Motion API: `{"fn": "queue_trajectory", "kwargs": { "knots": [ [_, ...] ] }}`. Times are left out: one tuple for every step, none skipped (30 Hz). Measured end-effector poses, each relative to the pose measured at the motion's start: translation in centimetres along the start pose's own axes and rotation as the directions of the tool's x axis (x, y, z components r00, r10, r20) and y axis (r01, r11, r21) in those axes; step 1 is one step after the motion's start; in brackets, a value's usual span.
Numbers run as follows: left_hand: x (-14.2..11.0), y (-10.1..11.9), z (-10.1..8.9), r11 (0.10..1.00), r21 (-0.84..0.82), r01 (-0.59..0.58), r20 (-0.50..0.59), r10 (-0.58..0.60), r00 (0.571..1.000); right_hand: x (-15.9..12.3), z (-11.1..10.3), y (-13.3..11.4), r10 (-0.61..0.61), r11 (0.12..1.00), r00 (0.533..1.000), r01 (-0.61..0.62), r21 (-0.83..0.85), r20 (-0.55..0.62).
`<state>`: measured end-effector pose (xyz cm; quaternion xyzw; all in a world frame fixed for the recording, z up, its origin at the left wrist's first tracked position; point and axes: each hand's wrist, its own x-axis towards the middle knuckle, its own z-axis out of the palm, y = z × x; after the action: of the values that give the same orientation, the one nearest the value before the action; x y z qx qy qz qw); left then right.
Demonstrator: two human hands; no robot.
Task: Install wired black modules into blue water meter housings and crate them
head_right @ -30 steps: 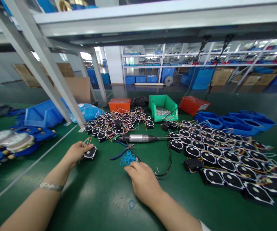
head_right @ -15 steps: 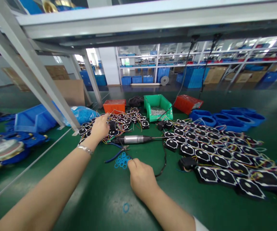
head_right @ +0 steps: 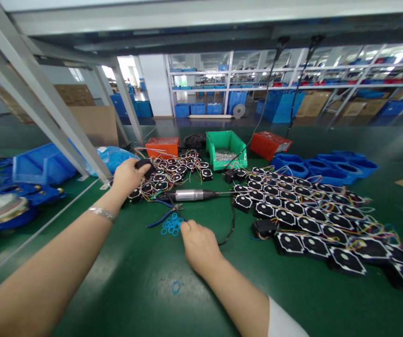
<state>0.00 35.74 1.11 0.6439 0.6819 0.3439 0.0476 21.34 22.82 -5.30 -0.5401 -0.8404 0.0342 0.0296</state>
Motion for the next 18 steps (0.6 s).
{"fn": "queue_trajectory", "kwargs": {
  "knots": [
    [-1.0, 0.4, -1.0, 0.996, -0.081, 0.048, -0.034, -0.051, 0.998, 0.1, 0.2, -0.1, -0.027, 1.0, 0.999, 0.026, -0.005, -0.029],
    [-2.1, 0.8, -1.9, 0.974, -0.204, 0.098, -0.041, -0.109, 0.993, 0.3, 0.4, -0.1, -0.053, 0.999, 0.996, 0.052, -0.012, -0.065],
    [-3.6, 1.2, -2.6, 0.921, -0.362, 0.148, -0.02, -0.166, 0.986, 0.4, 0.6, -0.2, -0.077, 0.997, 0.991, 0.075, -0.018, -0.106],
    [-5.2, 1.6, -3.2, 0.703, -0.662, 0.258, 0.085, -0.272, 0.959, 0.6, 0.9, -0.4, -0.094, 0.996, 0.985, 0.092, -0.021, -0.142],
    [-6.9, 2.0, -3.5, 0.403, -0.84, 0.363, 0.241, -0.322, 0.916, 0.8, 1.2, -0.5, -0.105, 0.994, 0.979, 0.104, -0.016, -0.176],
    [-8.6, 2.3, -3.6, 0.171, -0.873, 0.456, 0.387, -0.323, 0.864, 0.9, 1.5, -0.6, -0.111, 0.994, 0.973, 0.112, -0.006, -0.203],
    [-10.3, 2.6, -3.5, 0.017, -0.843, 0.538, 0.509, -0.298, 0.807, 1.1, 1.8, -0.7, -0.112, 0.993, 0.969, 0.116, 0.007, -0.222],
    [-11.9, 2.7, -3.1, -0.072, -0.8, 0.596, 0.588, -0.29, 0.755, 1.2, 2.2, -0.8, -0.109, 0.993, 0.967, 0.116, 0.019, -0.231],
    [-13.4, 2.7, -2.5, -0.12, -0.752, 0.648, 0.651, -0.283, 0.704, 1.2, 2.5, -0.9, -0.103, 0.993, 0.967, 0.113, 0.03, -0.234],
    [-14.6, 2.7, -1.8, -0.14, -0.722, 0.677, 0.684, -0.283, 0.672, 1.3, 2.7, -0.9, -0.095, 0.994, 0.967, 0.107, 0.037, -0.235],
    [-15.6, 2.6, -1.0, -0.145, -0.707, 0.692, 0.699, -0.288, 0.654, 1.4, 3.0, -0.9, -0.09, 0.994, 0.968, 0.102, 0.041, -0.236],
    [-16.3, 2.4, -0.2, -0.145, -0.699, 0.701, 0.707, -0.288, 0.646, 1.4, 3.2, -0.9, -0.089, 0.994, 0.967, 0.102, 0.043, -0.237],
    [-16.9, 2.3, 0.4, -0.144, -0.696, 0.703, 0.71, -0.284, 0.645, 1.5, 3.4, -0.7, -0.09, 0.993, 0.967, 0.104, 0.047, -0.24],
    [-17.3, 2.2, 1.0, -0.145, -0.694, 0.705, 0.713, -0.273, 0.646, 1.5, 3.4, -0.6, -0.092, 0.993, 0.965, 0.108, 0.053, -0.245],
    [-17.5, 2.1, 1.4, -0.15, -0.691, 0.707, 0.717, -0.258, 0.647, 1.5, 3.4, -0.5, -0.094, 0.992, 0.963, 0.112, 0.059, -0.252],
    [-17.7, 2.0, 1.6, -0.157, -0.688, 0.709, 0.722, -0.242, 0.648, 1.4, 3.2, -0.3, -0.089, 0.992, 0.962, 0.109, 0.065, -0.259],
    [-17.8, 2.1, 1.8, -0.164, -0.687, 0.708, 0.725, -0.229, 0.65, 1.4, 2.9, -0.3, -0.076, 0.992, 0.955, 0.102, 0.078, -0.287],
    [-17.9, 2.1, 1.8, -0.169, -0.686, 0.708, 0.727, -0.216, 0.652, 1.2, 2.6, -0.3, -0.062, 0.989, 0.936, 0.103, 0.102, -0.345]
  ]
}}
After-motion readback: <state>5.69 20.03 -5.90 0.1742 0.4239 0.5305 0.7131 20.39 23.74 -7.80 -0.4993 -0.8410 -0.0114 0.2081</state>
